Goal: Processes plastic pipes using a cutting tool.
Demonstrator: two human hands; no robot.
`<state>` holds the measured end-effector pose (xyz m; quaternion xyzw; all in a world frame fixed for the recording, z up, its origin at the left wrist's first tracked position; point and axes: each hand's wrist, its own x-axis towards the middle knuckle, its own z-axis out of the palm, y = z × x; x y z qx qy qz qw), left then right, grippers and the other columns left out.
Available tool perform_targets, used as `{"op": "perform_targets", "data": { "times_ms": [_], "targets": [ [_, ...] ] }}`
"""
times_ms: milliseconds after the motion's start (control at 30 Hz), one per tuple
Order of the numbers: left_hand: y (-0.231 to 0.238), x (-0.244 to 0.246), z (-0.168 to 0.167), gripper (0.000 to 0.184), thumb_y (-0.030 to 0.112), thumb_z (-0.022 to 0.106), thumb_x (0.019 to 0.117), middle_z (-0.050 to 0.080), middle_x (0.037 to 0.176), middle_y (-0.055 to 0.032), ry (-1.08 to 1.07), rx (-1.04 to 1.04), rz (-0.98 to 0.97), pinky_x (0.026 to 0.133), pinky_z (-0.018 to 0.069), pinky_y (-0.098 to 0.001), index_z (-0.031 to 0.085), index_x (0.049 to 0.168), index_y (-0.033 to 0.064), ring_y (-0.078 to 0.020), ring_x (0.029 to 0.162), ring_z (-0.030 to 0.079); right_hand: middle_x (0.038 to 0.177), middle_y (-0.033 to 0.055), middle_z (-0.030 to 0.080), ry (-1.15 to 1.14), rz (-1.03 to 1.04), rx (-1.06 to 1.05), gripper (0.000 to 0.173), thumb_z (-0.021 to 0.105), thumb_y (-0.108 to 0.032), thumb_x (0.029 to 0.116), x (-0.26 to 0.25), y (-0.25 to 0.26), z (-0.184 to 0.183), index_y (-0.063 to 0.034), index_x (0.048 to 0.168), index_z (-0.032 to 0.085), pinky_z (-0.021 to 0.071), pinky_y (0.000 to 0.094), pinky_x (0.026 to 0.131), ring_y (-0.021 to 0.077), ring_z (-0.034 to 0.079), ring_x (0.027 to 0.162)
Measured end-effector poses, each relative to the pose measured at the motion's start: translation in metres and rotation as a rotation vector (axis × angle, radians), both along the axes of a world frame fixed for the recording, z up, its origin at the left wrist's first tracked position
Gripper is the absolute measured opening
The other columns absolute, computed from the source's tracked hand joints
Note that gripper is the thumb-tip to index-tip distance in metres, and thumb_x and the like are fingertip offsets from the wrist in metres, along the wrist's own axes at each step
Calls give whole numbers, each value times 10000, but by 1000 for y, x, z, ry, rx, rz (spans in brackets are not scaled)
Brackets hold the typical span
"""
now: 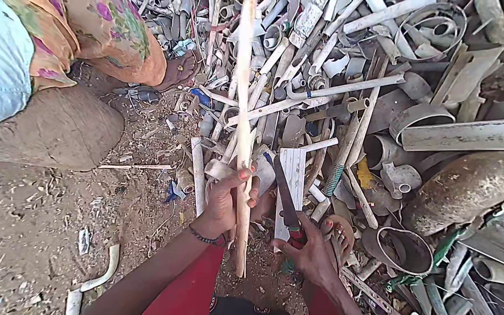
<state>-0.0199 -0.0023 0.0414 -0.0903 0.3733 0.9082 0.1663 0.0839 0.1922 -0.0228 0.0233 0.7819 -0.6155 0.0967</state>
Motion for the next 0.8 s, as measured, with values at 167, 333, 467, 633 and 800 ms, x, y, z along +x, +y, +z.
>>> {"op": "perform_targets", "data": {
  "times_ms": [167, 333, 467, 633, 800],
  "targets": [
    [-8, -5, -6, 143, 63, 698, 862, 664, 714, -38, 78, -491, 159, 525, 599, -263, 565, 906, 93, -132, 554, 664, 864, -9, 704, -33, -121, -37, 406, 738, -215, 870, 0, 7, -1, 1, 1200, 642, 544, 192, 525, 11, 616, 586],
    [-48, -23, -24, 169, 36, 704, 933, 651, 729, -51, -101, -859, 210, 533, 594, -276, 541, 976, 33, -140, 566, 656, 696, -7, 652, -180, -320, -32, 368, 710, -206, 858, 22, 25, -14, -15, 1162, 630, 521, 253, 421, 69, 566, 441],
    [-41, -15, -60, 362, 116, 830, 836, 668, 893, -61, -126, -988, 85, 723, 608, -312, 598, 1083, -10, -135, 772, 678, 674, -8, 651, -264, -338, -47, 400, 722, -219, 831, 29, 29, -24, -30, 1170, 623, 528, 264, 422, 97, 579, 436],
    [-23, -22, -66, 809, 384, 920, 715, 665, 1160, -155, 12, -1407, -125, 963, 522, -437, 554, 1344, 32, -229, 1077, 650, 779, 13, 666, -329, -200, 2, 423, 723, -230, 860, 22, 22, -22, -32, 1222, 632, 536, 251, 467, 73, 582, 485],
    [-21, -15, -61, 662, 232, 875, 715, 689, 1068, -131, 107, -1408, -114, 897, 543, -428, 598, 1273, 11, -211, 995, 670, 897, 57, 697, -290, -71, 44, 419, 750, -237, 853, 20, 13, -17, -14, 1197, 662, 563, 268, 609, 77, 641, 648]
  ]
}}
